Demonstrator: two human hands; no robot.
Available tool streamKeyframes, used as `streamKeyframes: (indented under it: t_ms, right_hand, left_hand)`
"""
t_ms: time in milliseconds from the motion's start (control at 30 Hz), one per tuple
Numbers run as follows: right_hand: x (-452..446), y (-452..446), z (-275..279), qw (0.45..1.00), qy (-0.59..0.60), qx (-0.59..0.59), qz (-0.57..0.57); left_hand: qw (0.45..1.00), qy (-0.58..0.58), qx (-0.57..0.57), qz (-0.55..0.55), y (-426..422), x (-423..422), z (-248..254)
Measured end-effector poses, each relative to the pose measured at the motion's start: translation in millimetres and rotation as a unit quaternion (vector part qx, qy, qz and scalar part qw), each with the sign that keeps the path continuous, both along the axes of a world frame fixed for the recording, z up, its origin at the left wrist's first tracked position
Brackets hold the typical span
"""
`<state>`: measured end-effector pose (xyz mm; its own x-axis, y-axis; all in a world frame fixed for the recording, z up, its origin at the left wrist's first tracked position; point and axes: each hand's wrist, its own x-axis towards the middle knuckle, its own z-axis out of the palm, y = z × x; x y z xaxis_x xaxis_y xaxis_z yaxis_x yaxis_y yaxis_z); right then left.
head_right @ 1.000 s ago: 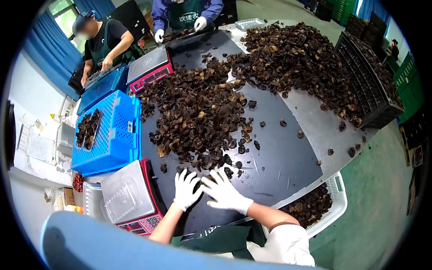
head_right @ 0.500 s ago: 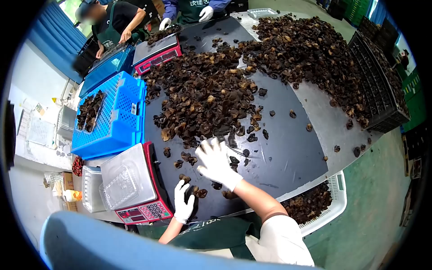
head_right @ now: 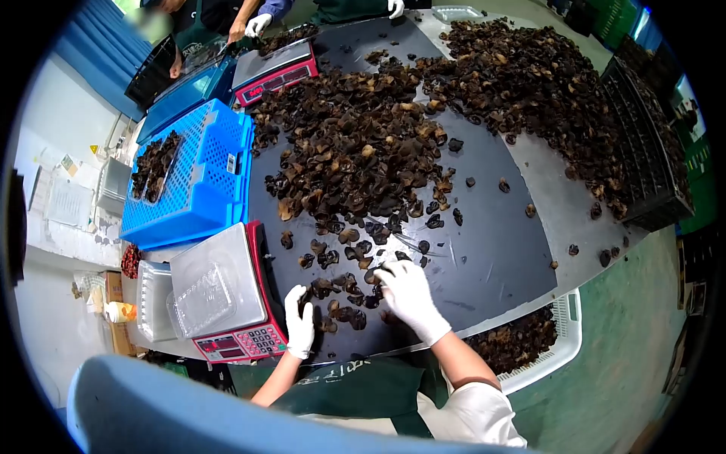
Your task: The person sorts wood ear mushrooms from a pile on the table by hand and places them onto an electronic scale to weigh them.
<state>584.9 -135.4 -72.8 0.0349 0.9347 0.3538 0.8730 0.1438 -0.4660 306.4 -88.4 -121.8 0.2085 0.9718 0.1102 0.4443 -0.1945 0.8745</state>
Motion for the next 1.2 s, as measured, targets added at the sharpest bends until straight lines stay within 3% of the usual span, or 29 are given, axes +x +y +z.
streamKeyframes:
  t_ms: [100, 133, 200, 267, 333, 400, 467, 533, 600, 667, 767, 800, 867, 933, 1100, 1200]
  right_hand:
    - [15.8, -12.5, -27.5, 0.998, 0.058, -0.036, 0.007]
    - [20.3, -14.9, -26.0, 0.996, 0.085, 0.001, -0.008]
    - [32.9, -26.1, 6.9, 0.910, 0.368, -0.145, -0.121]
    - [61.8, -46.0, 24.0, 0.785, 0.598, -0.097, -0.131]
    - [84.9, -67.3, 17.1, 0.747, 0.650, -0.051, -0.127]
    - [88.3, -73.8, 13.8, 0.771, 0.612, -0.049, -0.169]
    - [76.4, -76.2, 11.6, 0.865, 0.452, -0.106, -0.190]
    - [54.7, -71.2, 25.6, 0.916, 0.337, -0.187, -0.115]
    - [29.1, -72.9, 5.9, 0.987, 0.123, -0.100, -0.035]
    - [18.3, -75.6, -6.3, 0.988, 0.061, -0.134, -0.049]
    - [18.9, -82.3, -19.0, 0.987, 0.082, -0.115, -0.076]
    - [18.6, -83.7, -19.5, 0.983, 0.099, -0.122, -0.095]
    - [12.3, -78.7, -11.7, 0.983, 0.098, -0.114, -0.103]
    - [-3.1, -62.7, -0.2, 0.993, 0.108, -0.042, -0.035]
    - [-57.0, -33.5, -18.8, 0.999, -0.040, -0.011, -0.028]
    - [-54.3, -41.7, -41.5, 0.999, 0.022, -0.027, -0.033]
  left_hand:
    - [0.995, 0.071, 0.057, -0.035, 8.9, 4.6, 6.9]
    - [0.995, 0.071, 0.056, -0.035, 12.7, 5.9, 7.9]
    - [0.991, 0.103, 0.076, -0.050, 18.6, 5.4, 8.9]
    - [0.990, 0.099, 0.080, -0.058, 22.6, 6.8, 11.6]
    - [0.983, 0.141, 0.094, -0.072, 26.0, 10.8, 19.2]
    - [0.979, 0.145, 0.128, -0.070, 29.1, 20.2, 27.9]
    - [0.967, 0.140, 0.156, -0.147, 29.6, 25.6, 41.1]
    - [0.957, 0.130, 0.125, -0.226, 22.6, 32.2, 55.3]
    - [0.928, 0.194, 0.083, -0.307, 7.2, 26.2, 72.4]
    - [0.869, 0.309, 0.007, -0.388, -6.2, 11.0, 82.4]
    - [0.784, 0.462, -0.070, -0.408, -25.7, -7.8, 72.4]
    - [0.778, 0.464, -0.090, -0.414, -29.0, -12.5, 67.7]
    - [0.785, 0.464, -0.087, -0.402, -34.5, -16.2, 58.6]
    - [0.785, 0.463, -0.080, -0.405, -34.8, -16.0, 50.0]
    - [0.810, 0.425, -0.070, -0.397, -36.5, -17.5, 42.8]
    - [0.825, 0.399, -0.078, -0.393, -36.9, -20.2, 39.4]
